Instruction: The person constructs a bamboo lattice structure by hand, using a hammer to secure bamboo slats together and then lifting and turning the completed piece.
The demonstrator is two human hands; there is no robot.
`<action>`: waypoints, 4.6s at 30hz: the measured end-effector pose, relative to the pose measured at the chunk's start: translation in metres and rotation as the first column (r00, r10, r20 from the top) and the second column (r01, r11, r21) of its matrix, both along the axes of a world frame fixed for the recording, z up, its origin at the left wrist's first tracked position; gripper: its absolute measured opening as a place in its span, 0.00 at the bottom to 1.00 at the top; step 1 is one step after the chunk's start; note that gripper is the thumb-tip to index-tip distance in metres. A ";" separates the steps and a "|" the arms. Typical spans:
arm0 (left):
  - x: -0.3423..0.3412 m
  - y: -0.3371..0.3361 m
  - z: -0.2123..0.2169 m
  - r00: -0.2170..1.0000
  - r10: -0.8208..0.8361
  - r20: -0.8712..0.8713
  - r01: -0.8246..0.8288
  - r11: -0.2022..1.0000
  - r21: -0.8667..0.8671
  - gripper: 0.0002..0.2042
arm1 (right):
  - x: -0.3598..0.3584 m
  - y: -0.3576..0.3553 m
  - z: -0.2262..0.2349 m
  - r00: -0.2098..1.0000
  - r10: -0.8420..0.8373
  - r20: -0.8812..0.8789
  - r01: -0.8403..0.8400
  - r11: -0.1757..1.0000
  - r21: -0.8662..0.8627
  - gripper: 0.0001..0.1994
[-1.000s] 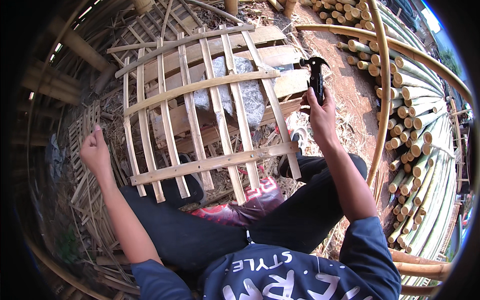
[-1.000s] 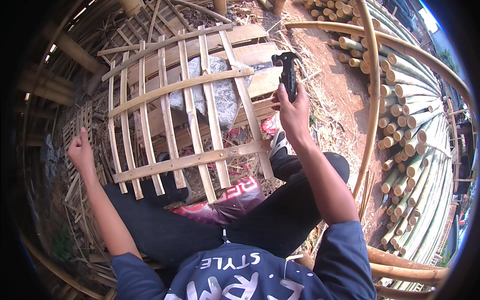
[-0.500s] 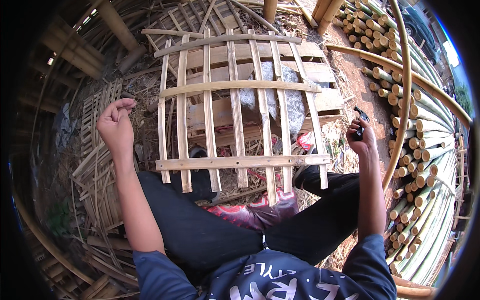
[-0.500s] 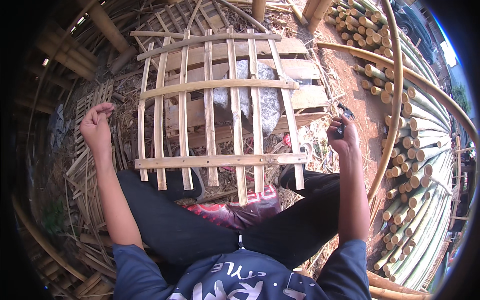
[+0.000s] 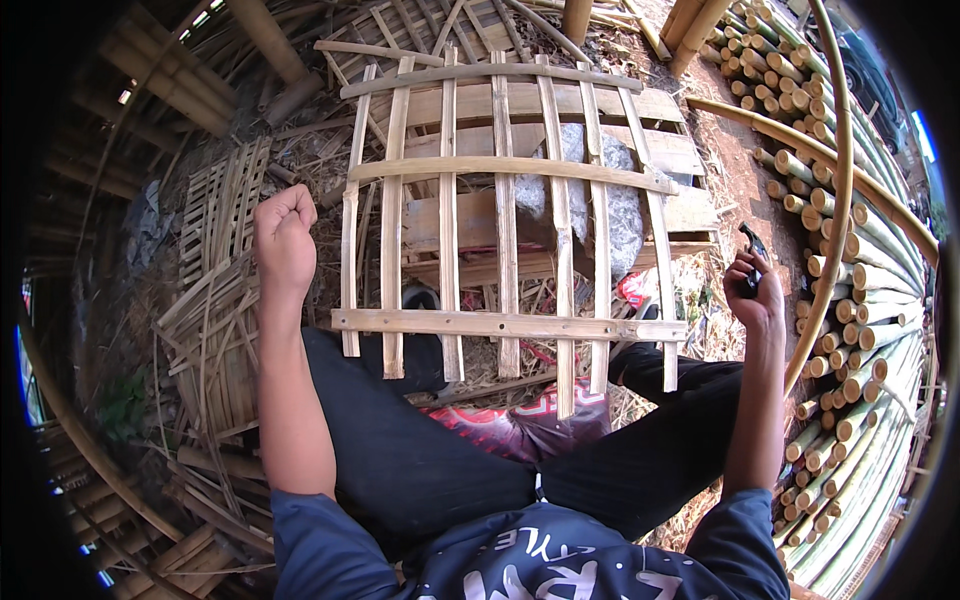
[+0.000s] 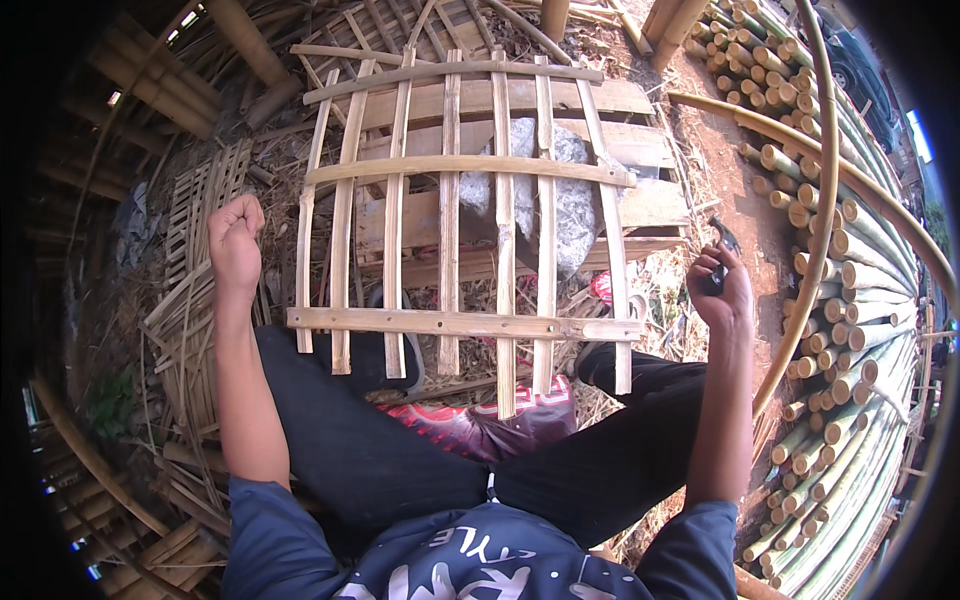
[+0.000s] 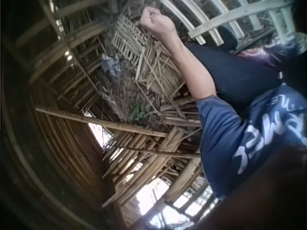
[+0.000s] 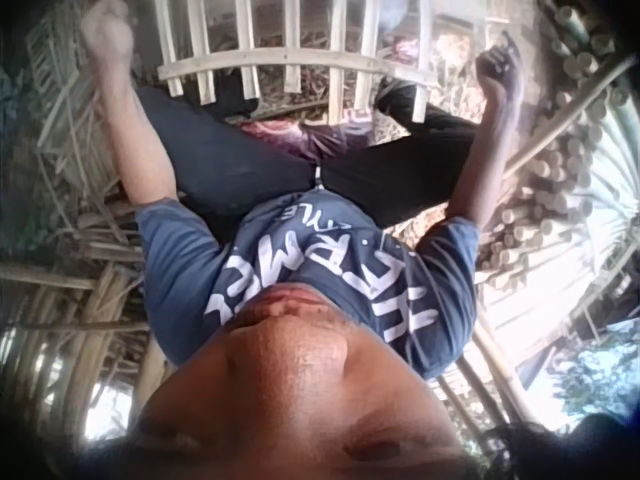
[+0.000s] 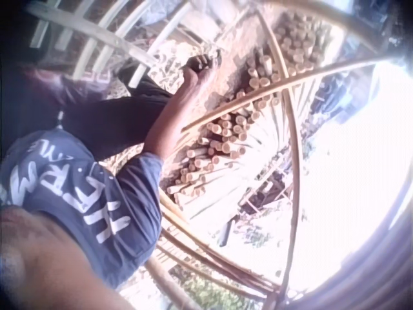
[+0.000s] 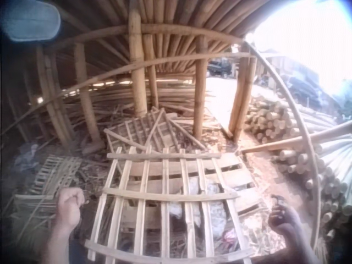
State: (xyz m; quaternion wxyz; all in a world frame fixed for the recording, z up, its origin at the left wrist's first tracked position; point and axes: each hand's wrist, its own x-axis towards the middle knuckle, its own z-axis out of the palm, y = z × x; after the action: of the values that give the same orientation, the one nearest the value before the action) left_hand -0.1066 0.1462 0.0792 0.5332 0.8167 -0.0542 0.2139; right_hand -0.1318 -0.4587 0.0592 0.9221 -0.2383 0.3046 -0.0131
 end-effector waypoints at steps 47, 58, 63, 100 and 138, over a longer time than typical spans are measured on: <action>-0.001 -0.041 0.012 0.991 0.046 -0.129 -0.007 0.956 0.292 0.21 | -0.003 0.015 0.009 0.997 0.076 0.008 -0.077 0.995 0.064 0.06; -0.004 -0.052 0.019 0.978 0.104 -0.180 -0.021 0.910 0.414 0.18 | -0.002 0.018 0.010 0.998 0.069 -0.011 -0.068 0.995 0.067 0.06; -0.003 -0.051 0.016 0.985 0.078 -0.154 -0.008 0.912 0.409 0.18 | -0.002 0.017 0.010 0.997 0.072 -0.009 -0.071 0.996 0.061 0.06; -0.005 -0.047 0.013 0.978 0.057 -0.200 0.025 0.921 0.388 0.20 | -0.003 0.019 0.011 0.997 0.076 -0.012 -0.074 0.993 0.093 0.06; -0.002 -0.051 0.015 0.981 0.080 -0.174 -0.003 0.915 0.403 0.21 | 0.000 0.019 0.010 0.995 0.099 0.003 -0.099 0.993 0.069 0.06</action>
State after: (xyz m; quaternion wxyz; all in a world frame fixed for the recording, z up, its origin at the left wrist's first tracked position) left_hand -0.1086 0.0950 0.0937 0.3525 0.9260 -0.0290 0.1320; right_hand -0.1319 -0.4400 0.0691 0.9293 -0.2210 0.2927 0.0431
